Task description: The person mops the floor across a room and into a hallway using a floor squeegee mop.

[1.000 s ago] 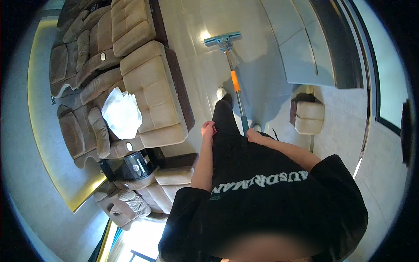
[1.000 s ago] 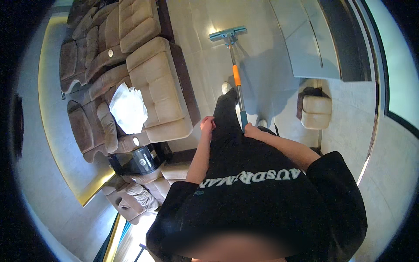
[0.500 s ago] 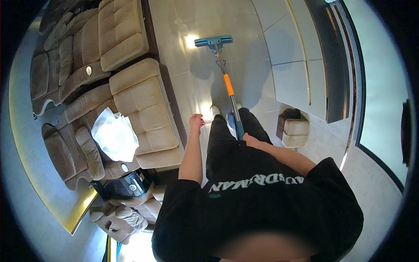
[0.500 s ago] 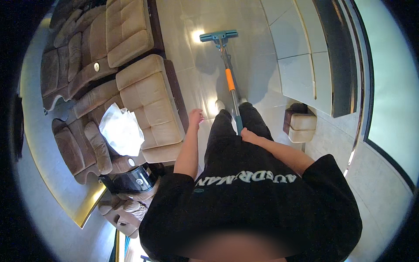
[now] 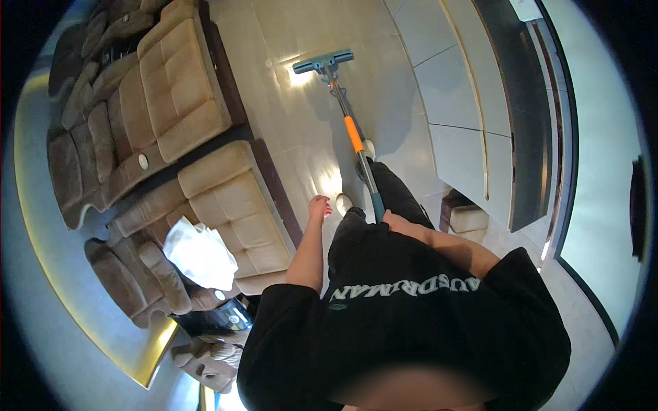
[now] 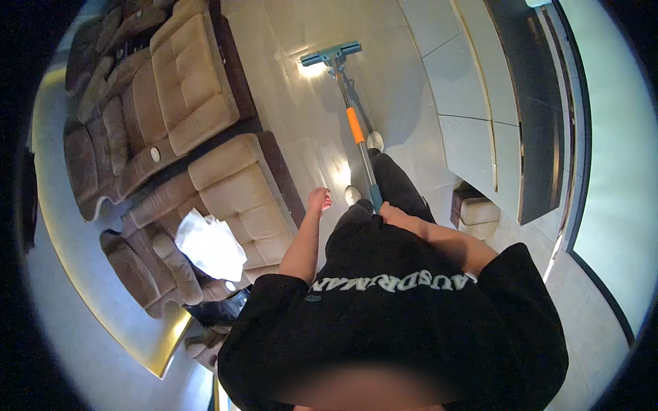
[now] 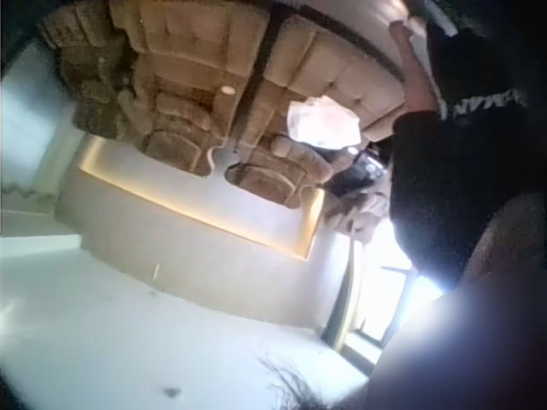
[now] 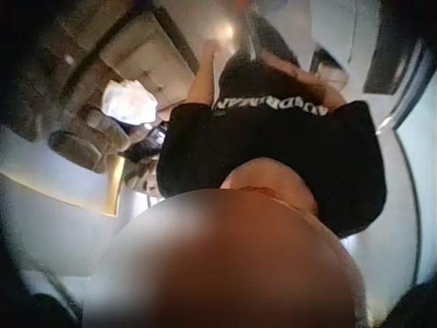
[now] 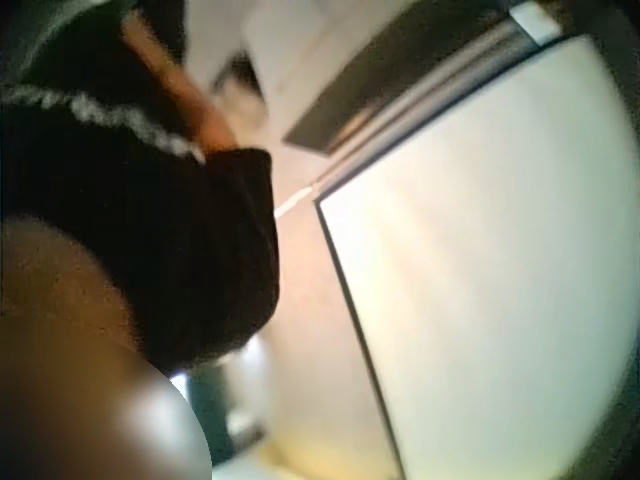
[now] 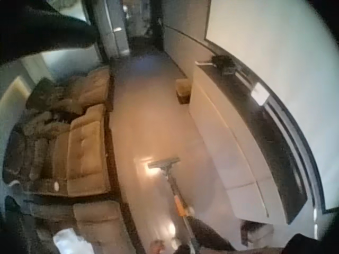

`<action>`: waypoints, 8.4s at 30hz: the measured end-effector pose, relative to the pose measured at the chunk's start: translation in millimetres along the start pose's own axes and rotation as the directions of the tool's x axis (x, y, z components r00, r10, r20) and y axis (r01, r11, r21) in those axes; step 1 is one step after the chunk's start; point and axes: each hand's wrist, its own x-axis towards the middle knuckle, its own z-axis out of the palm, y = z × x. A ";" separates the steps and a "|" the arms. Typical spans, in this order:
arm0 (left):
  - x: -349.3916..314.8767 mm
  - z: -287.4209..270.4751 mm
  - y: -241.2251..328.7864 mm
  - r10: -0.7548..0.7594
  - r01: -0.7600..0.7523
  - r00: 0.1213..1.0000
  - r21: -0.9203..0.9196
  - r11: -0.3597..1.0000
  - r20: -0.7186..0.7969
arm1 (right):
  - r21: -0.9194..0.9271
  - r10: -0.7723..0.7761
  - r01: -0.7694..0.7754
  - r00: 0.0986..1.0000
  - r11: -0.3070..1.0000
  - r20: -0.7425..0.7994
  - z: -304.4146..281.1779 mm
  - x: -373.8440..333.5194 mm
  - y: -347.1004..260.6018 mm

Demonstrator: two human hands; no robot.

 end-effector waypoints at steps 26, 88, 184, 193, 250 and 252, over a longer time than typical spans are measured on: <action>108.8 -17.3 390.7 0.195 -0.206 0.978 -0.302 0.931 -0.069 | 0.102 -0.154 0.160 0.986 0.982 -0.065 -313.0 243.1 -120.0; 475.0 30.9 1381.3 0.232 -0.620 0.688 0.723 -0.305 0.688 | 0.234 0.020 0.024 0.983 0.972 -0.184 -1083.9 845.7 -431.5; 1206.9 123.8 2903.5 0.865 -0.725 0.356 0.689 0.015 0.355 | 0.106 0.047 -0.025 0.975 0.994 -0.218 -2538.3 1785.4 -746.1; 1219.2 139.2 3122.8 0.700 -0.532 0.681 0.802 0.272 0.215 | 0.006 -0.010 0.013 0.922 1.000 -0.388 -2648.7 1912.6 -739.9; 1516.0 216.9 4068.6 0.385 -0.347 0.919 0.625 0.699 0.080 | 0.116 -0.019 0.069 0.922 0.991 -0.387 -3516.1 2345.7 -951.2; 1520.3 208.1 4086.6 0.350 -0.318 0.934 0.626 0.712 0.076 | 0.140 0.018 0.028 0.948 0.990 -0.318 -3512.6 2374.9 -947.2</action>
